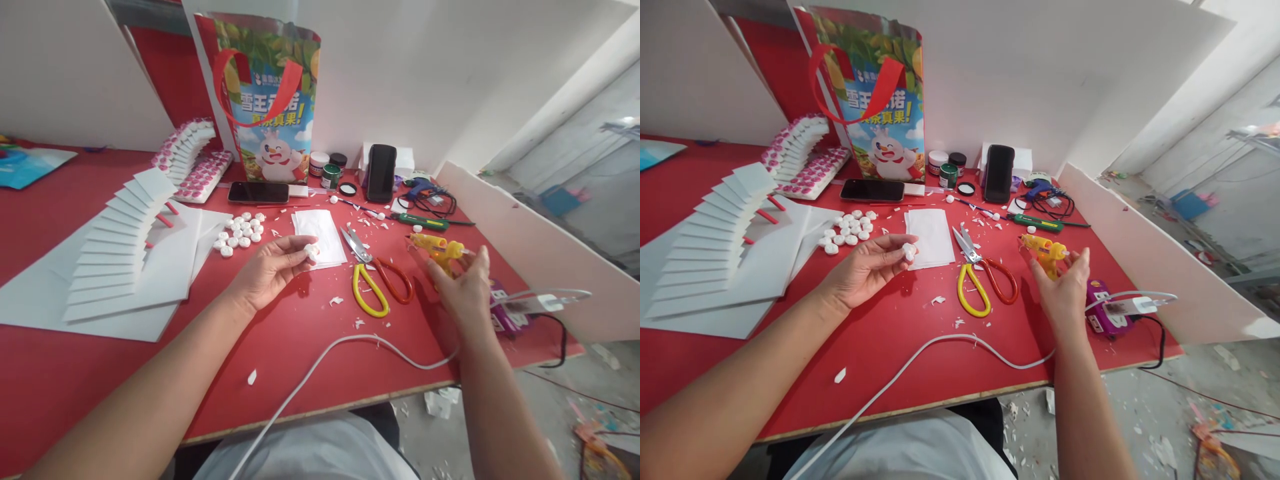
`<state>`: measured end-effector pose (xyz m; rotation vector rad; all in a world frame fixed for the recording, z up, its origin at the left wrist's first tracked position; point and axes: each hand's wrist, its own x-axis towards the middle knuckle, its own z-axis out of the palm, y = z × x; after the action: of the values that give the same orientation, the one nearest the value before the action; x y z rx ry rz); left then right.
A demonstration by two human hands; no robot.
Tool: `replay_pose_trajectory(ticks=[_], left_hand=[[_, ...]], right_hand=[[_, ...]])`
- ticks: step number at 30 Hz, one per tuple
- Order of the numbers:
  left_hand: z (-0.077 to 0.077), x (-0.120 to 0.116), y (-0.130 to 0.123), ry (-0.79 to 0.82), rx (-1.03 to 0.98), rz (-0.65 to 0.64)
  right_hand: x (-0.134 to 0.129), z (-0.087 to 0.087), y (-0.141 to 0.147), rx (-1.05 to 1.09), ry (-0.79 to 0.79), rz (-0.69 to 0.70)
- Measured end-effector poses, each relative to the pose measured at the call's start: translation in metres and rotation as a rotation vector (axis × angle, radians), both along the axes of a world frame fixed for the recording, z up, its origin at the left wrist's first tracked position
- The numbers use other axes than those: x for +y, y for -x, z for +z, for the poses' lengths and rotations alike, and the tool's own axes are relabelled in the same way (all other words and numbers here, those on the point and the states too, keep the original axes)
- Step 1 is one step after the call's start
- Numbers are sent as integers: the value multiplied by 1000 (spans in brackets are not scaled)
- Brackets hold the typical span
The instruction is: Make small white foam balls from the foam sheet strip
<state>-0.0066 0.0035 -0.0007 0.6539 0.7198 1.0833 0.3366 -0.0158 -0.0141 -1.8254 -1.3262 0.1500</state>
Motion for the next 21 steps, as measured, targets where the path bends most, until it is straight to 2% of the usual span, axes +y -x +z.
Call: replay_pose_trajectory(ticks=[3,5,7,8,10,13,15,21], left_hand=[[1,0,0,5,3,-10],[1,-1,-1,3,3,-22],[0,-1,-1,-6,2,-36],[-1,-1,-2,-12,0,-45],[-1,-2,-2,-24,-6,-60],[-2,-2,-2,-43,-27,-70],[-2,-2,-2,-51,-42,-71],[-3,-3,-4,-86,-71,-102]], right_hand=[[-16,10,21,-86,-205,-63],[-29,21,45,-222,-361,-4],[-37,33,73,-225,-507,125],[-39,37,88,-177,-490,258],[-37,42,116,16,-301,509],[-24,40,147,285,-127,726],[-16,37,160,371,-112,765],[-12,27,168,426,-145,715]])
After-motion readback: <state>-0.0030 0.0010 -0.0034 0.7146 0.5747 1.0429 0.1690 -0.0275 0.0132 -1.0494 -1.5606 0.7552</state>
